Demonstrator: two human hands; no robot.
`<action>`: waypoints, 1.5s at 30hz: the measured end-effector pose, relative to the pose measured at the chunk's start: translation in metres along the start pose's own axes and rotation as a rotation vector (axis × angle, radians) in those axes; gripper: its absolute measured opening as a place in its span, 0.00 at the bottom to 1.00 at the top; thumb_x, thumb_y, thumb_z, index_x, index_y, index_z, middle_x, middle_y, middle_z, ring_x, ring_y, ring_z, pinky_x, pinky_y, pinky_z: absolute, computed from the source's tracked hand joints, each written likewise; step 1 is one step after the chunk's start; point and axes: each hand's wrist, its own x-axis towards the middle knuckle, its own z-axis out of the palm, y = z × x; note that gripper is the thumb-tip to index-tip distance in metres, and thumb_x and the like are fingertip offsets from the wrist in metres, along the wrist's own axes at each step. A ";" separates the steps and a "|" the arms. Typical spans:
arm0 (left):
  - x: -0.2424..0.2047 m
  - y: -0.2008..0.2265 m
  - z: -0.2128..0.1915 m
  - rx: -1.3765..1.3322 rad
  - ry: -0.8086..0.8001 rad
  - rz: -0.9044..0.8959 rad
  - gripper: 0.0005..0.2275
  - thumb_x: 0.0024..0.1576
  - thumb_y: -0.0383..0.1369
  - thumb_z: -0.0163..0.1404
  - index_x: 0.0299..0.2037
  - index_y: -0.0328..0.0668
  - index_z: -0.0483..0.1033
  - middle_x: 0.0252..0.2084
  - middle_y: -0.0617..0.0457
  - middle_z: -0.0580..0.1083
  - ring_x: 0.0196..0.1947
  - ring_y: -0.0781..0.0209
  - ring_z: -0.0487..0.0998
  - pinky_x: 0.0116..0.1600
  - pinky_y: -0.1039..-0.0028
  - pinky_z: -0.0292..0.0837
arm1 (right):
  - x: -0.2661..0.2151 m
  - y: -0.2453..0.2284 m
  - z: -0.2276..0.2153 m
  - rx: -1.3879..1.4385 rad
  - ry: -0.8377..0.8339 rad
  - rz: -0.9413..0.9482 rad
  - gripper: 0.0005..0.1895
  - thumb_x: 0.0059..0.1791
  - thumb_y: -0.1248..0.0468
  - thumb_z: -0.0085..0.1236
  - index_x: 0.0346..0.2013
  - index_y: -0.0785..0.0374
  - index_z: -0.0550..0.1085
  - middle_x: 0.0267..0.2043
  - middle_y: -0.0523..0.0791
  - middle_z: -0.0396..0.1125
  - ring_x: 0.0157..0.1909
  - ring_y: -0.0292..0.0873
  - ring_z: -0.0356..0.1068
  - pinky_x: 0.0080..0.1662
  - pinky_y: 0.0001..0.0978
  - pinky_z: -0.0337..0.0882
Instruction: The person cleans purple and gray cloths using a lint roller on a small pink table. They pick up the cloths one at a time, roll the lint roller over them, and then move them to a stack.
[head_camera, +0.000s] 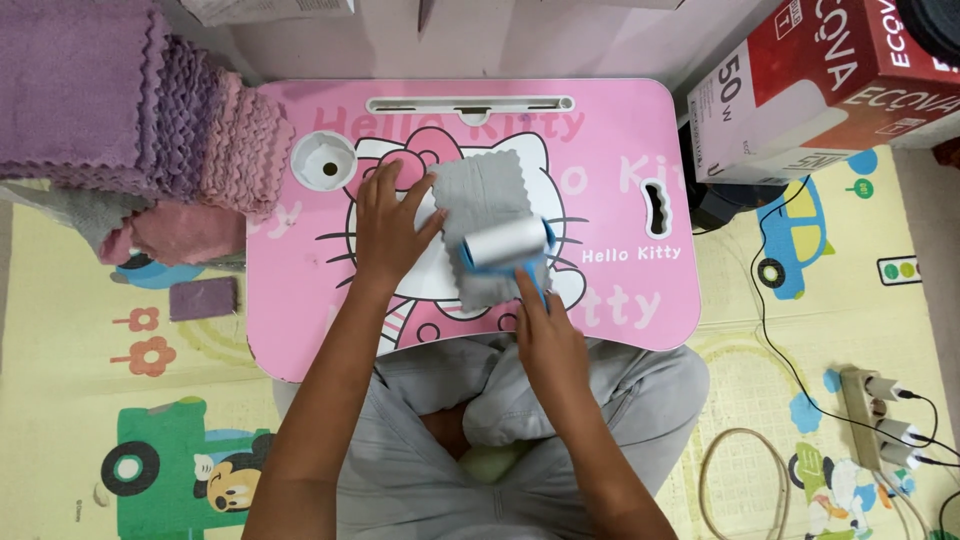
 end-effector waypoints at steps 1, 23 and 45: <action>0.000 0.000 0.000 0.002 0.005 0.003 0.19 0.61 0.45 0.56 0.62 0.56 0.75 0.62 0.40 0.67 0.69 0.40 0.64 0.69 0.45 0.57 | 0.012 -0.003 0.007 -0.005 0.024 -0.003 0.26 0.57 0.60 0.44 0.72 0.44 0.60 0.49 0.54 0.68 0.37 0.63 0.76 0.37 0.57 0.77; -0.001 -0.001 0.004 0.019 0.011 0.026 0.24 0.55 0.48 0.58 0.63 0.57 0.74 0.63 0.40 0.66 0.69 0.39 0.62 0.69 0.43 0.56 | -0.005 -0.005 -0.008 0.011 -0.005 -0.003 0.27 0.57 0.62 0.43 0.72 0.47 0.59 0.48 0.56 0.67 0.36 0.63 0.76 0.34 0.57 0.78; 0.002 0.003 -0.002 0.034 -0.007 0.026 0.23 0.58 0.48 0.56 0.63 0.57 0.75 0.62 0.40 0.67 0.69 0.38 0.64 0.68 0.41 0.58 | 0.123 -0.007 0.033 -0.003 0.199 -0.009 0.26 0.58 0.65 0.44 0.72 0.53 0.60 0.42 0.54 0.70 0.33 0.60 0.77 0.30 0.54 0.78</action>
